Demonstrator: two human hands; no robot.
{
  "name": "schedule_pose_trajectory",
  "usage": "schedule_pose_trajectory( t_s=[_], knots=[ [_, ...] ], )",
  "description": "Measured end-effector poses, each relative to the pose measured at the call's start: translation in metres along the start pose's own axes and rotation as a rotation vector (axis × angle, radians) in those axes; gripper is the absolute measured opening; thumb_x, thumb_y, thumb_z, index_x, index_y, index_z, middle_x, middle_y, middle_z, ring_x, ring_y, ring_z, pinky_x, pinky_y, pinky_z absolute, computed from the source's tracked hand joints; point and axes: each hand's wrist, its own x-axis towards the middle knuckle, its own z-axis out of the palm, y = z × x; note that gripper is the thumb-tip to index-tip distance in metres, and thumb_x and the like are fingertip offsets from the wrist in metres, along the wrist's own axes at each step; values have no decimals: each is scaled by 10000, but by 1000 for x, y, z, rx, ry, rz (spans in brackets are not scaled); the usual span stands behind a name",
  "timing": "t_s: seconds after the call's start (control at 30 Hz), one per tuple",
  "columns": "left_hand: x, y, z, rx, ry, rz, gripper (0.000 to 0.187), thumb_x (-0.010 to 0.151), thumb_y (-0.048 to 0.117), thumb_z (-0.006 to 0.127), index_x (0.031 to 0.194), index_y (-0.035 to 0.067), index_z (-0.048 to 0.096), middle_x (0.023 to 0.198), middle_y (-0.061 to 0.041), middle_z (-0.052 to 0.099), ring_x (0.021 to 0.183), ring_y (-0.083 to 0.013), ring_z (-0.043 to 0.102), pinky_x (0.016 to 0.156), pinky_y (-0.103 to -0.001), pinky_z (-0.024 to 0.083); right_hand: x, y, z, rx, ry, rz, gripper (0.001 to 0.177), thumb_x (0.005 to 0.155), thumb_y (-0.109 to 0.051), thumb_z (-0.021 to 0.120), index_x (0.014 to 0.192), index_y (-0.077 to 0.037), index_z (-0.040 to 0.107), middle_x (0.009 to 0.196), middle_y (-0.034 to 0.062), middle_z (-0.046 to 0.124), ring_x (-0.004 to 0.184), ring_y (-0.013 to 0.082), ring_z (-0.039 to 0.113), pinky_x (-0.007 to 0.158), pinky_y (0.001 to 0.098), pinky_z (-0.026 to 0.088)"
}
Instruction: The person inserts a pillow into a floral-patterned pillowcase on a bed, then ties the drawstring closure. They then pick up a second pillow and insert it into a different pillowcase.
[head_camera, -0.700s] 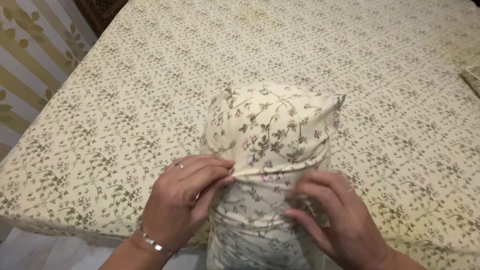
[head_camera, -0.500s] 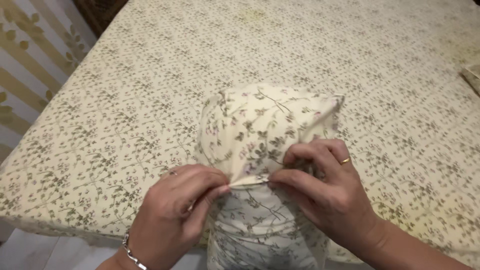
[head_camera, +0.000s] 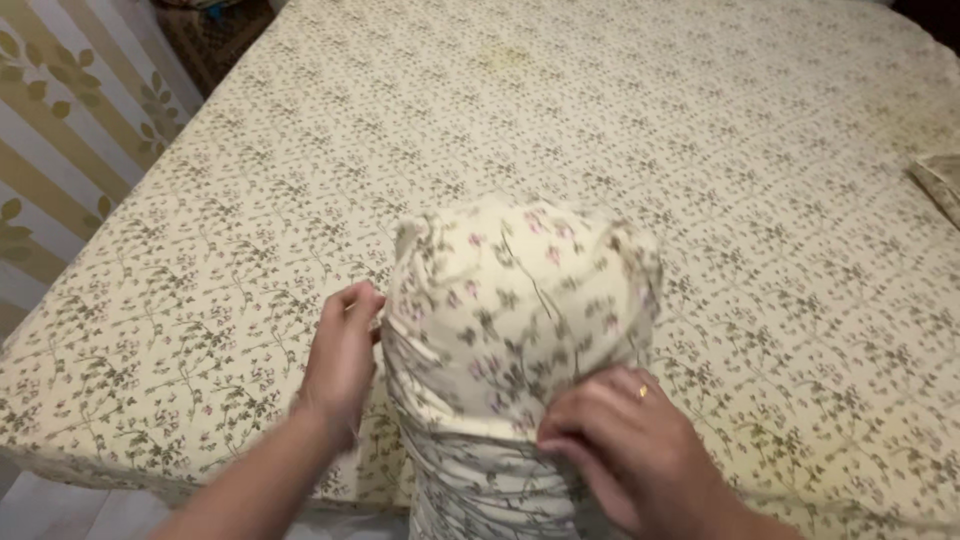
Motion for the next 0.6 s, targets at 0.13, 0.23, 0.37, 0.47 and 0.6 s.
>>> schedule_pose_trajectory(
  t_s=[0.13,0.23,0.37,0.47,0.6],
  knots=[
    [48,21,14,-176,-320,-451,563,1038,538,376,1082,61,671,957,-125,723,909,-205,705,894,-389,574,8,12,-20,205,356,613,146,1013,-174,534,1092,-66,591,1045,90,636,928,198,615,833,359,582],
    [58,30,22,31,-356,-491,523,1023,534,455,1037,73,700,956,-103,754,821,-182,696,804,-378,579,45,40,-35,385,491,1345,329,1070,-323,401,1238,-92,565,1136,122,663,1014,225,630,939,393,522],
    [68,36,25,124,-529,-547,530,982,507,539,935,5,701,832,-145,759,667,-201,733,599,-347,628,69,61,-46,917,142,1622,492,1024,-356,435,1206,48,649,1201,254,695,1165,347,659,956,469,538],
    [94,32,23,142,-513,-539,403,982,351,612,916,-32,717,783,-146,741,603,-191,719,540,-312,620,84,77,-46,1022,-52,1555,422,982,-262,484,1151,85,654,1144,303,720,1089,350,708,872,452,598],
    [137,3,18,556,-451,-377,346,995,322,644,900,-7,689,759,-121,693,557,-170,575,507,-317,504,81,106,-37,974,-89,1518,310,981,-82,537,1159,153,632,1072,361,673,883,354,733,759,399,603]
  ],
)
